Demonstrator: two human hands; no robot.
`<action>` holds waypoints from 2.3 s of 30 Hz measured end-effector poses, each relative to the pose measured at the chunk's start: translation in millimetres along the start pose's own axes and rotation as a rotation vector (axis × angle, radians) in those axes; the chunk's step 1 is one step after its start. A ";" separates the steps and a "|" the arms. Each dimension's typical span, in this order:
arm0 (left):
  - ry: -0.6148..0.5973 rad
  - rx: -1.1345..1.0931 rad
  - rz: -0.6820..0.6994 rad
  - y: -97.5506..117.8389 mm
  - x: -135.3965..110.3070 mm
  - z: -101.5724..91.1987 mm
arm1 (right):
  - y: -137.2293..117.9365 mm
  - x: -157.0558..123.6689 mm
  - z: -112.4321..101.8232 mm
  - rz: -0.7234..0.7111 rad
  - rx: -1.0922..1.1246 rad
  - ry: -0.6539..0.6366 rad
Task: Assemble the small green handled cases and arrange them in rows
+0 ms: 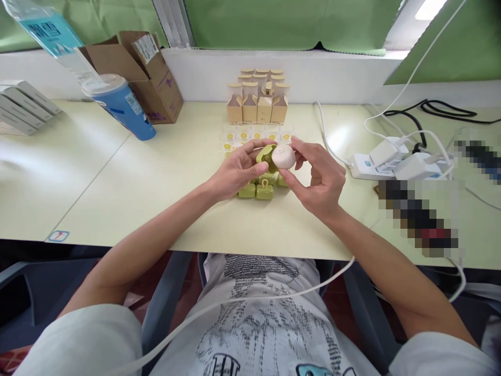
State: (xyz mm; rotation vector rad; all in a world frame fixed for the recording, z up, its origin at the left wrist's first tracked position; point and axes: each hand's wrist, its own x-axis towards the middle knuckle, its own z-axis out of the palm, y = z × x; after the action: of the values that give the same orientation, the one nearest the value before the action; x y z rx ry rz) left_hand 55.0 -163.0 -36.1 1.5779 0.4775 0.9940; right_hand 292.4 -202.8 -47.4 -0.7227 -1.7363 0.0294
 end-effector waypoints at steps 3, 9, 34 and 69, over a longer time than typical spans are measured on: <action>0.020 -0.054 -0.011 -1.9 1.5 0.5 | 4.8 1.4 1.7 -0.077 0.012 0.044; 0.113 -0.153 -0.041 -5.2 2.7 7.0 | 8.5 5.1 3.9 -0.165 0.102 0.020; 0.095 0.008 0.030 -5.2 6.4 6.3 | 18.4 0.6 -2.2 -0.002 -0.033 -0.088; 0.250 0.072 0.094 1.8 -5.0 42.0 | 21.1 -12.2 6.7 -0.007 -0.125 -0.011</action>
State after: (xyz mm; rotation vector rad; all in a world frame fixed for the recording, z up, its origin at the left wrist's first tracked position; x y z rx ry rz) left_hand 85.5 -192.3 -35.7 1.5586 0.6209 1.2663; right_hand 297.3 -189.3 -68.1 -0.8093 -1.7624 -0.0808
